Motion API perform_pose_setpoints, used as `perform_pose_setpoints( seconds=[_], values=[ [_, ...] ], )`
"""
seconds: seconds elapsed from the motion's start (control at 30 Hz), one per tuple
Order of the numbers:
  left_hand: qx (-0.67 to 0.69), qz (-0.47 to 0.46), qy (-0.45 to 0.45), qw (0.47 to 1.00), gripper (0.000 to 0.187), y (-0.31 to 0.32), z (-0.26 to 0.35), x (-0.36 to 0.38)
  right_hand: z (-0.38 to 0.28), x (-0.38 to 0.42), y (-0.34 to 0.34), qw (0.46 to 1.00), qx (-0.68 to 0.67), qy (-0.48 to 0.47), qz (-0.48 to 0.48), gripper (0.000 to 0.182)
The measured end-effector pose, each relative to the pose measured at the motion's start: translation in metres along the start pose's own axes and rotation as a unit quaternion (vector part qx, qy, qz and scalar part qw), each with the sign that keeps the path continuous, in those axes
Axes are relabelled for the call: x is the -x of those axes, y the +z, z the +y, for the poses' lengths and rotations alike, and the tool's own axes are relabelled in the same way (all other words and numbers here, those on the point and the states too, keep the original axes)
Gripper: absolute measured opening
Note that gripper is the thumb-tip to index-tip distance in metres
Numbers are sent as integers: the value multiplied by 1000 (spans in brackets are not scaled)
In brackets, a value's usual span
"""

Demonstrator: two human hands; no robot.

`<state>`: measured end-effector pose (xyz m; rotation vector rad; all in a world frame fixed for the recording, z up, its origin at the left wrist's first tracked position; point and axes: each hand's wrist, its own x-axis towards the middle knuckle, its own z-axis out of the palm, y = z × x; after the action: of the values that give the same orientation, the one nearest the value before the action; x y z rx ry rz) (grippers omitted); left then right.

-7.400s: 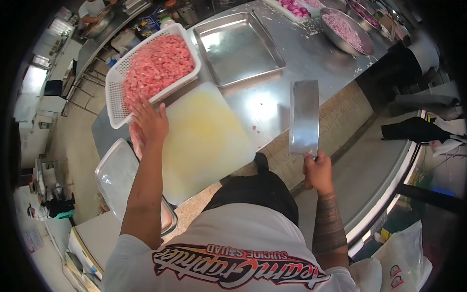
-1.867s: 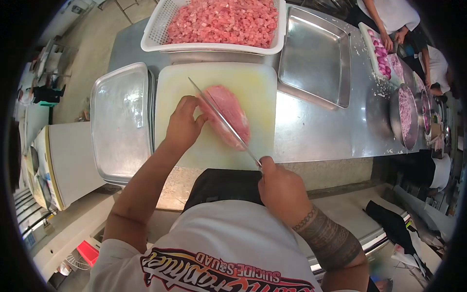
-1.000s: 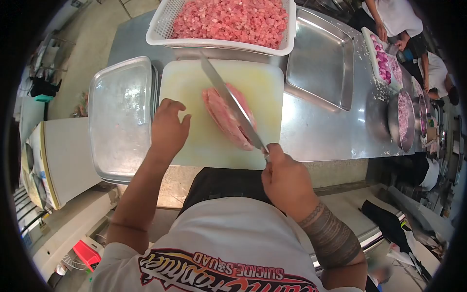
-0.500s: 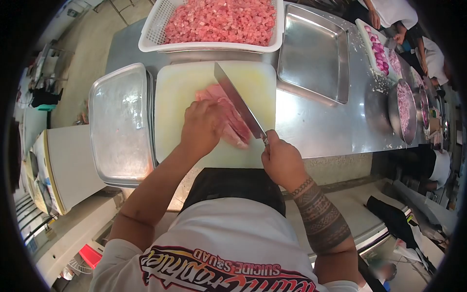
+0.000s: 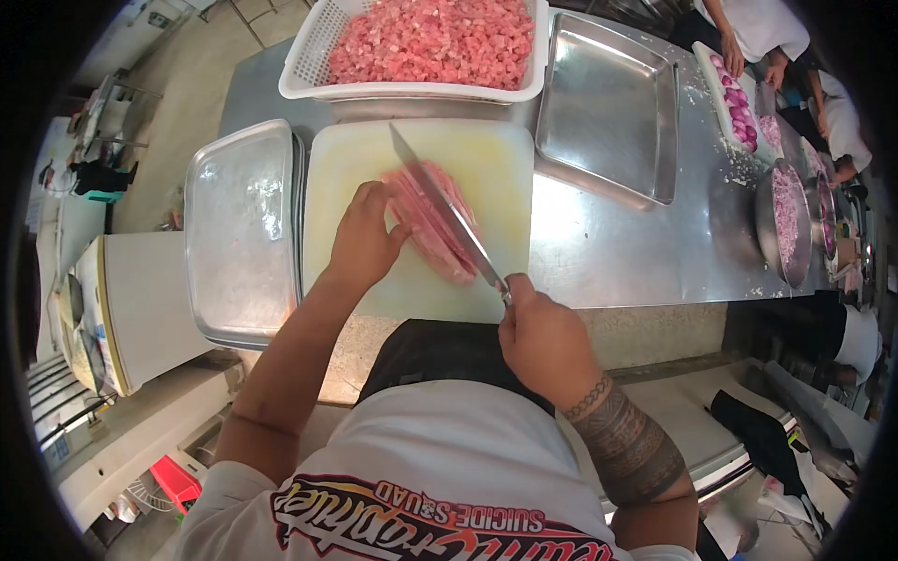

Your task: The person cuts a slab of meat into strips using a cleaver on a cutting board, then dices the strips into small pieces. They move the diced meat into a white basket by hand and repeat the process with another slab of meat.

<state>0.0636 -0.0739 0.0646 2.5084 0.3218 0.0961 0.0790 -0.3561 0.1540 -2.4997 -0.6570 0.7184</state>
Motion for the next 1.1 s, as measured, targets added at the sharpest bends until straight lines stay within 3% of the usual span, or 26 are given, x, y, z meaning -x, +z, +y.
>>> perform_pose_setpoints(
  seconds=[0.17,0.37,0.47,0.57,0.97,1.07,1.1],
  values=[
    [4,-15,20,1000,60,-2,-3,-5,-5,11,3,1000,-5,-22,-21,24],
    [6,-43,-19,999,66,-10,0,-7,-11,7,8,1000,4,3,-7,24],
    [108,-56,-164,979,75,-10,-6,-1,-10,-4,3,1000,15,15,-10,25],
    [197,-77,-194,958,86,6,-27,8,-1,-16,7,999,31,-2,-26,25],
    [264,-65,-185,944,91,9,-24,11,-10,-20,18,996,62,-21,-53,24],
    [160,-24,-169,972,82,1,-14,13,-12,-16,18,998,46,-20,-30,26],
    [143,16,-108,984,77,3,-16,12,-13,-13,18,999,35,-20,-19,27]
  ],
)
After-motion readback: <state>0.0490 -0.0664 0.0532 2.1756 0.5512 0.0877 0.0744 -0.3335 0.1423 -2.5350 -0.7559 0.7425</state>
